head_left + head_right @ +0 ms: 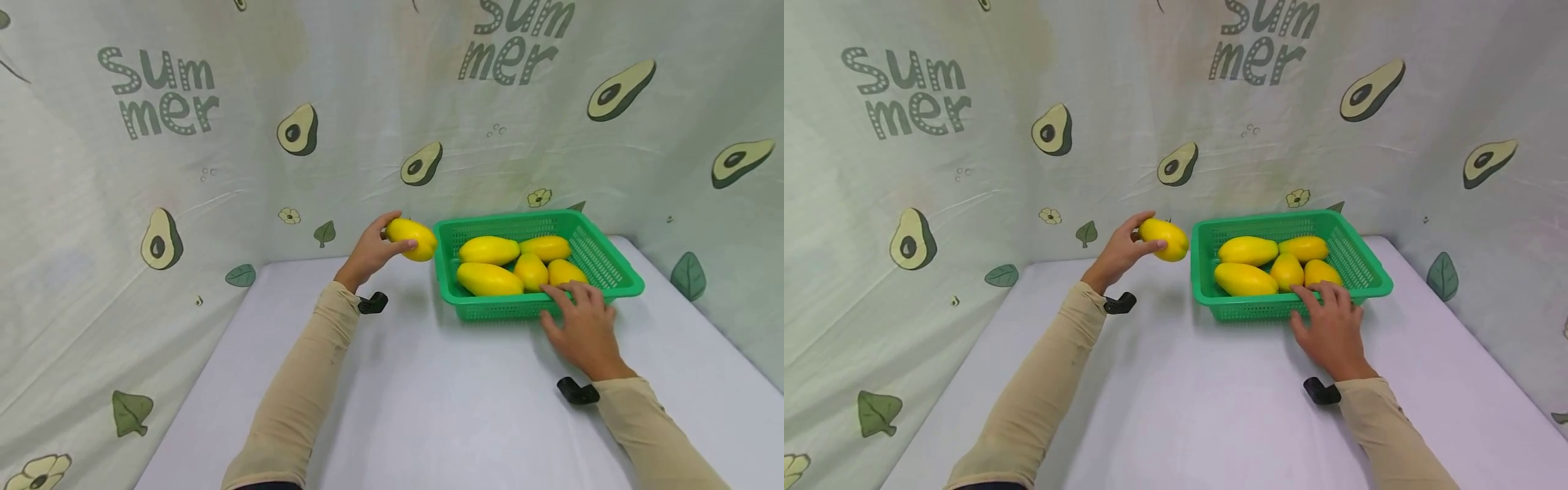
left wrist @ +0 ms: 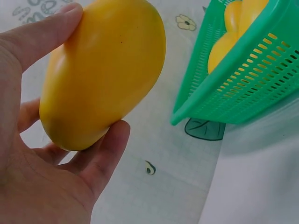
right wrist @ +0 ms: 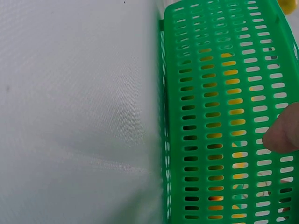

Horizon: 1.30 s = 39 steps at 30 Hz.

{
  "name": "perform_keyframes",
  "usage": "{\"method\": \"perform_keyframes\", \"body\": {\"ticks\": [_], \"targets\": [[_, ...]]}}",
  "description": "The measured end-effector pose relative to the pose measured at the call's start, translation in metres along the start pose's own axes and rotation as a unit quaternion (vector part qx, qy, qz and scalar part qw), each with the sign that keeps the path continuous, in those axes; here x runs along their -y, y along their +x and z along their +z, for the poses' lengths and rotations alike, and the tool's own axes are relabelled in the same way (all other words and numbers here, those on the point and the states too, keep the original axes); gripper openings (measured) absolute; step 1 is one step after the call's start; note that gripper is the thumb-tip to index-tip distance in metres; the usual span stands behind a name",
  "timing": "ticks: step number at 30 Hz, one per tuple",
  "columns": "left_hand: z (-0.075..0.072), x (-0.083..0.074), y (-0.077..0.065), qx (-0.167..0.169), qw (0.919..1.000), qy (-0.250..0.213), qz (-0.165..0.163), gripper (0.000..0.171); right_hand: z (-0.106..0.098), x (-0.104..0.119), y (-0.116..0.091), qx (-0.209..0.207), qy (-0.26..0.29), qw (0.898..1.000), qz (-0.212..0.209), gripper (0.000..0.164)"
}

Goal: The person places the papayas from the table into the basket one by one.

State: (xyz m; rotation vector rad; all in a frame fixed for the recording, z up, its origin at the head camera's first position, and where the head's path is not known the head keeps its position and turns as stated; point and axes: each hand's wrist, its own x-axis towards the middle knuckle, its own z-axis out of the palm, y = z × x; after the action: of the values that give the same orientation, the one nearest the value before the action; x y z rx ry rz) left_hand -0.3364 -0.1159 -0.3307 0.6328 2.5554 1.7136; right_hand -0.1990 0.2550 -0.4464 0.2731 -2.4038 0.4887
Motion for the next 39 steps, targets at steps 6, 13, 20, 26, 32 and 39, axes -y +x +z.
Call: {"method": "perform_keyframes", "body": {"ticks": [6, 13, 20, 26, 32, 39], "targets": [[0.014, -0.013, 0.007, 0.015, 0.9985, 0.051, 0.012, 0.088, 0.001, 0.001, -0.003, 0.007, 0.001, 1.000, 0.006, 0.046], [0.043, -0.030, 0.018, 0.057, 0.9940, 0.074, 0.056, 0.087, -0.003, -0.003, -0.005, 0.006, 0.000, 1.000, 0.017, 0.047], [0.056, -0.036, 0.018, 0.071, 0.9901, 0.093, 0.078, 0.081, -0.004, -0.004, -0.005, -0.006, 0.007, 1.000, 0.009, 0.047], [0.062, -0.036, 0.016, 0.078, 0.9887, 0.102, 0.078, 0.076, -0.002, -0.004, -0.007, -0.009, 0.005, 1.000, 0.003, 0.047], [0.061, -0.041, 0.014, 0.080, 0.9856, 0.124, 0.084, 0.075, 0.001, -0.003, -0.005, -0.010, 0.006, 1.000, -0.005, 0.046], [0.057, -0.051, 0.016, 0.076, 0.9830, 0.144, 0.086, 0.074, 0.000, -0.004, 0.001, -0.011, 0.002, 1.000, -0.012, 0.046]]}}
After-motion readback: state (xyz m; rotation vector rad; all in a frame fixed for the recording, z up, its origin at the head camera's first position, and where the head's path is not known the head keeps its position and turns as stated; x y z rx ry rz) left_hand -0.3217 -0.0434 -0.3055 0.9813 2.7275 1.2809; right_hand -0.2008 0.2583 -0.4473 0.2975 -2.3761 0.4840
